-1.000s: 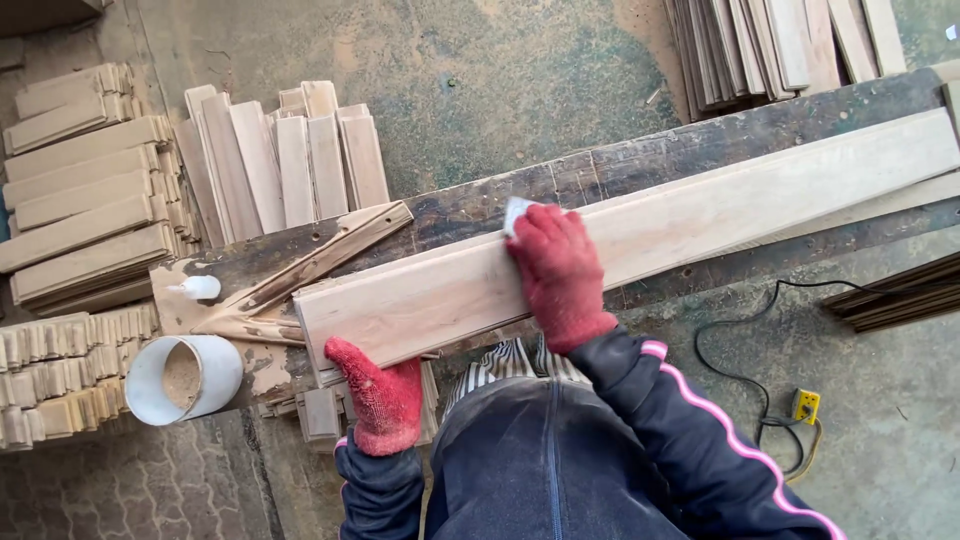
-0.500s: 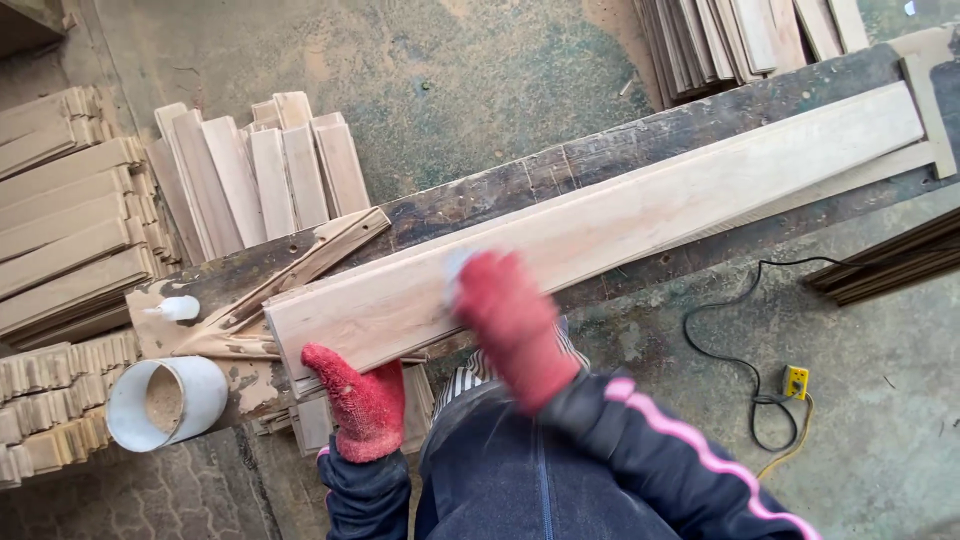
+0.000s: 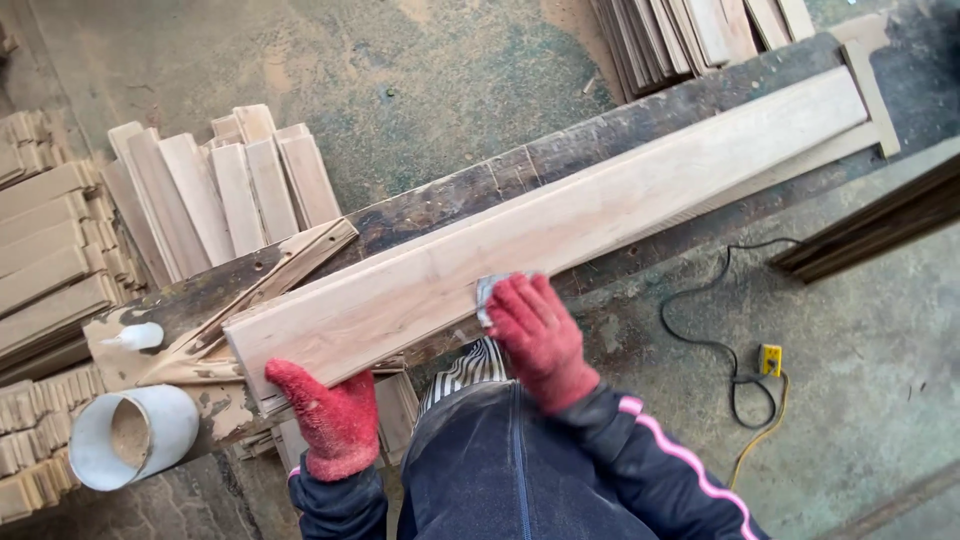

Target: Sanding a wooden plank manually using sandpaper in a workshop.

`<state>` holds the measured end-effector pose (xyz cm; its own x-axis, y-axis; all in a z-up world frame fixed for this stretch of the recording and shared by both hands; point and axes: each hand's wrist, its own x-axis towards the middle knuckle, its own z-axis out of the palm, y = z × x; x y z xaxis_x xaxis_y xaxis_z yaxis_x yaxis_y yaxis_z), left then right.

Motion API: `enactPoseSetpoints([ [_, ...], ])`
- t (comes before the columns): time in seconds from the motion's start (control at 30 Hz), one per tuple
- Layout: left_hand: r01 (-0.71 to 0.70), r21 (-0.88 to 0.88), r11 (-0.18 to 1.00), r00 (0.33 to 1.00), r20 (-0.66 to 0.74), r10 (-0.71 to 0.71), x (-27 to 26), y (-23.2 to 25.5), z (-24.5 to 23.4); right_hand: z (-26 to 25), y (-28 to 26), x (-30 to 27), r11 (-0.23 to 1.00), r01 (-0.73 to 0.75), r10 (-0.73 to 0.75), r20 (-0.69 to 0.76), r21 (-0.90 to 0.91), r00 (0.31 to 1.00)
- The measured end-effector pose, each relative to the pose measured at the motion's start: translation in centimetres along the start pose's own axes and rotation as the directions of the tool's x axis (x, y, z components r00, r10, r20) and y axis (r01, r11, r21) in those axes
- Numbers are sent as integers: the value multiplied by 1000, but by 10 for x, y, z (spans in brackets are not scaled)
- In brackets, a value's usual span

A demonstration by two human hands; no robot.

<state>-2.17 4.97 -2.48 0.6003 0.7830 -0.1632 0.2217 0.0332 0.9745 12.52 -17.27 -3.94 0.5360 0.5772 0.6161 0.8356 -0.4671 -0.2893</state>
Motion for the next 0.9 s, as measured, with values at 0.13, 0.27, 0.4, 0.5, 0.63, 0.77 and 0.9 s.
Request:
enactPoseSetpoints([
  [0.13,-346,641,685,923,102,371,3,-8,-5,-50,58,39,995,-101,99,-143,-6,985],
  [0.27,-31,113,993,999,11,30,7,18,2,-45,62,41,958,-286,288,-143,30,947],
  [0.4,199,-548,812,977,42,-211,7,41,7,-33,-14,56,991,-102,101,17,87,995],
  [0.5,93,-360,928,995,51,-80,7,22,-1,-28,46,33,985,-174,174,-23,4,985],
  [0.63,197,-602,773,977,58,-204,0,32,5,-56,109,33,941,-336,339,-97,49,936],
  [0.77,154,-519,841,987,46,-153,4,33,9,-50,52,69,966,-242,255,-179,91,950],
  [0.9,-133,-379,916,991,-37,129,25,-17,-2,-8,17,26,980,-100,96,28,171,995],
])
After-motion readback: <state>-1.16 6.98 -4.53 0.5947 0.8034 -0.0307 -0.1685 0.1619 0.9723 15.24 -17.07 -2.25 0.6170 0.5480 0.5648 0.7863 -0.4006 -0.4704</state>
